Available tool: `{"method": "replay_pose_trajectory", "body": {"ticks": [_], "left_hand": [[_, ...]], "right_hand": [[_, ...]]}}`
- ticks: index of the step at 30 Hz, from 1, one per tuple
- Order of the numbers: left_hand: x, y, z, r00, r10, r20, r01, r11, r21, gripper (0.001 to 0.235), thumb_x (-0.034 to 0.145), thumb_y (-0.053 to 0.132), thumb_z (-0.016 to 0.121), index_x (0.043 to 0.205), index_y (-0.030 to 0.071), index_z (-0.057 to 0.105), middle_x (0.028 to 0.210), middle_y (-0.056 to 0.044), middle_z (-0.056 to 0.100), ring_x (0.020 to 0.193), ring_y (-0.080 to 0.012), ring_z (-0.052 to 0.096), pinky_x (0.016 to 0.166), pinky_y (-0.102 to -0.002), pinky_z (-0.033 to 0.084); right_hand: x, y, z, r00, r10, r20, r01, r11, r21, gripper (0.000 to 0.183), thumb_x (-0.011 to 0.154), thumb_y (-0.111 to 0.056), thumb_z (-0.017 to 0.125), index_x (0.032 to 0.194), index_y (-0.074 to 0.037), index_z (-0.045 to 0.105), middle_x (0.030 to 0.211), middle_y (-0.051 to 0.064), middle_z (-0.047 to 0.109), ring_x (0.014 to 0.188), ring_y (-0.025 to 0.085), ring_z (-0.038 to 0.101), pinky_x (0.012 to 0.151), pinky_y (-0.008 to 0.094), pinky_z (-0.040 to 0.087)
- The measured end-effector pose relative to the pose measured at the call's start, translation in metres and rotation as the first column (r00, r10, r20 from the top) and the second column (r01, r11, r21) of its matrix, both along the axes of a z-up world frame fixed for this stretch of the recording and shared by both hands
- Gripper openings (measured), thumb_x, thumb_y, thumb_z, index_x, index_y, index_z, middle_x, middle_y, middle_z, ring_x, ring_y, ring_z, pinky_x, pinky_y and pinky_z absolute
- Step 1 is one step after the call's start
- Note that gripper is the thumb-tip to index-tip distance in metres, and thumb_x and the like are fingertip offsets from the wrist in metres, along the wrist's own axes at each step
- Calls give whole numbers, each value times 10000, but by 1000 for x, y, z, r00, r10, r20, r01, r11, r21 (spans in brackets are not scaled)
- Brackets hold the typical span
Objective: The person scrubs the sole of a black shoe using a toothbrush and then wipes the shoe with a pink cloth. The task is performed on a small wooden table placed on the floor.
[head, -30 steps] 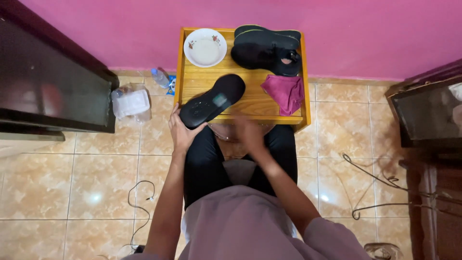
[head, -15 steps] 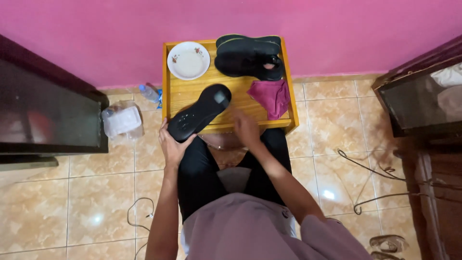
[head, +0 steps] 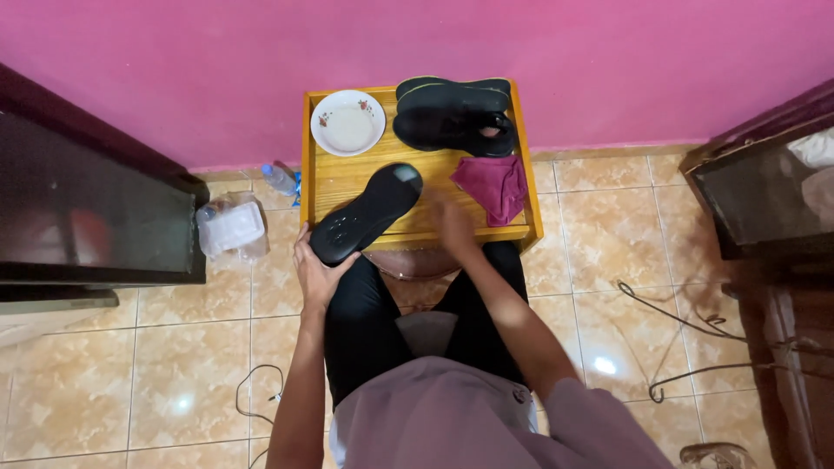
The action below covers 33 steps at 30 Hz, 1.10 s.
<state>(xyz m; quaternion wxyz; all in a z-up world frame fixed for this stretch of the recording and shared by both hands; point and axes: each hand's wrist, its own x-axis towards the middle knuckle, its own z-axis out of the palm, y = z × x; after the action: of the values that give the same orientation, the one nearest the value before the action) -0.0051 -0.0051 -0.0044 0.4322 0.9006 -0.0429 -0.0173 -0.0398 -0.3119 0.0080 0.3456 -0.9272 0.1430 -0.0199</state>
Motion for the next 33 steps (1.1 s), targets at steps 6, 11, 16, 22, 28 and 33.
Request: {"method": "replay_pose_trajectory", "body": {"ticks": [6,11,16,22,28,33], "left_hand": [[0,6,6,999,-37,21,39,996,-75,1052,597,513,946,1361,44,394,1582,-186,372,1418,-426,408,1221,-517,261],[4,9,-3,996,-85,31,85,996,13,1047,566,565,941,1334,80,420,1615,-122,340,1463,-348,379,1253,-461,246],[6,8,-6,996,-81,20,81,996,24,1068,576,576,938,1363,94,401,1625,-133,305,1482,-355,340,1249,-475,236],[3,8,-6,998,-63,4,63,998,25,1066,563,577,940,1364,122,403,1627,-107,309,1487,-304,351,1253,-437,227],[-2,5,3,998,-62,-5,62,998,-9,1075,567,565,943,1385,120,405,1630,-122,305,1481,-340,350,1252,-456,232],[4,11,-10,995,-98,32,98,995,27,1080,583,599,922,1390,114,394,1623,-125,304,1493,-316,334,1244,-430,233]], "right_hand": [[-25,8,12,997,39,71,-40,999,1,323,992,-113,558,1288,-130,688,1186,137,713,1129,329,674,989,415,532],[-42,-19,43,983,-23,184,31,999,-39,384,1008,-13,503,1365,-63,635,1293,220,654,1213,369,620,1048,456,478],[-32,-5,51,994,47,97,-48,999,13,311,1075,-87,482,1356,-22,597,1352,242,639,1198,369,640,1050,471,497],[-16,25,34,987,-17,159,-14,982,189,391,1047,-71,496,1424,-66,602,1194,254,698,1079,436,661,972,525,522],[-4,12,1,989,-144,34,143,989,32,411,1064,-102,478,1437,-201,619,1235,127,731,1024,247,730,894,365,562],[-22,46,41,994,81,79,-82,997,12,476,1029,-124,516,1468,-299,578,1157,109,739,1054,341,713,885,475,577]]}}
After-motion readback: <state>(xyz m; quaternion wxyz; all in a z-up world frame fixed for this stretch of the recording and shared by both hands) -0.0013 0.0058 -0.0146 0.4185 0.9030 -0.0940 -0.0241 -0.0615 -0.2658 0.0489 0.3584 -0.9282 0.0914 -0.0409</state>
